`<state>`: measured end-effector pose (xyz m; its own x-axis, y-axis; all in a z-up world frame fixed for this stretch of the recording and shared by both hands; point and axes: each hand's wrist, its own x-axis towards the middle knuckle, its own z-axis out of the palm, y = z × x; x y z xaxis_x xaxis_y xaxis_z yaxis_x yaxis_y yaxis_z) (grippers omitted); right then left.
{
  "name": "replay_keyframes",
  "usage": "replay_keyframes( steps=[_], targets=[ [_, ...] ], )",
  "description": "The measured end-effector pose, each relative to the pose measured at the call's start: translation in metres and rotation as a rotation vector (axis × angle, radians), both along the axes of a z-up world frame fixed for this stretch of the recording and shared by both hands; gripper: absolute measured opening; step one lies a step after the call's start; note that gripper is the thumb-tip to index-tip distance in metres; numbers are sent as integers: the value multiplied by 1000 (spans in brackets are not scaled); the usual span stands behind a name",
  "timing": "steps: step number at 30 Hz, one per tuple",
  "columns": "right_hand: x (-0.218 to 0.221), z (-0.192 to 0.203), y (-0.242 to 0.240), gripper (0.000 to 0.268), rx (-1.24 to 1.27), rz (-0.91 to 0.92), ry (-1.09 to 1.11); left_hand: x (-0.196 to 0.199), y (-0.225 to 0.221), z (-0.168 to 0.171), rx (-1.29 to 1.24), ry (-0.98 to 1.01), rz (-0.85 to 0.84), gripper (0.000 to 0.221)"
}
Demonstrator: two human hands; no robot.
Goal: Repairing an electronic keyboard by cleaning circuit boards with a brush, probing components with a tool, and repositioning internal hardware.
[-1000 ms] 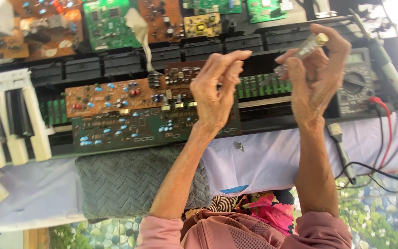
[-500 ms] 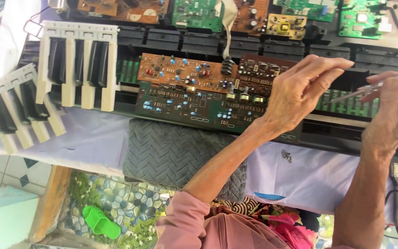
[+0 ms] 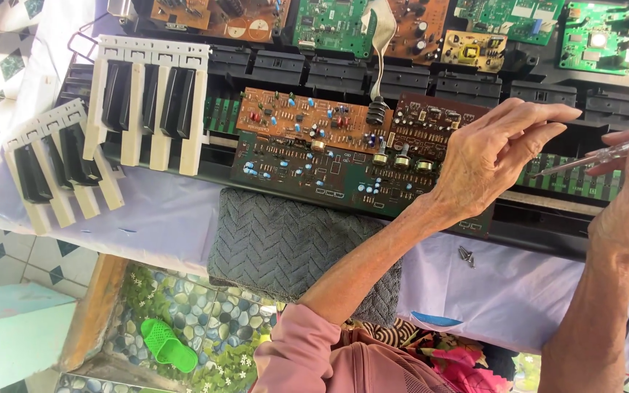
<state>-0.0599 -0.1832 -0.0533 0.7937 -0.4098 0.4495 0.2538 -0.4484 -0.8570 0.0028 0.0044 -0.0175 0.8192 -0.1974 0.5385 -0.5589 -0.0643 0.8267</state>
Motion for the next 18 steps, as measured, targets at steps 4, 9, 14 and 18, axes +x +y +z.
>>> replay_keyframes(
  steps=[4, 9, 14, 18],
  targets=[
    [0, 5, 4, 35, 4, -7, -1, -3, 1, 1, 9, 17, -9, 16],
    [1, 20, 17, 33, 30, 31, -61, 1, 0, 0, -2, -21, -26, 17],
    [1, 23, 19, 32, 26, 36, -41, 1, 0, -2, 18, 2, -25, 18],
    [3, 19, 18, 33, 79, 22, -65, 0, 0, 0, 26, 5, -29, 17]
  ],
)
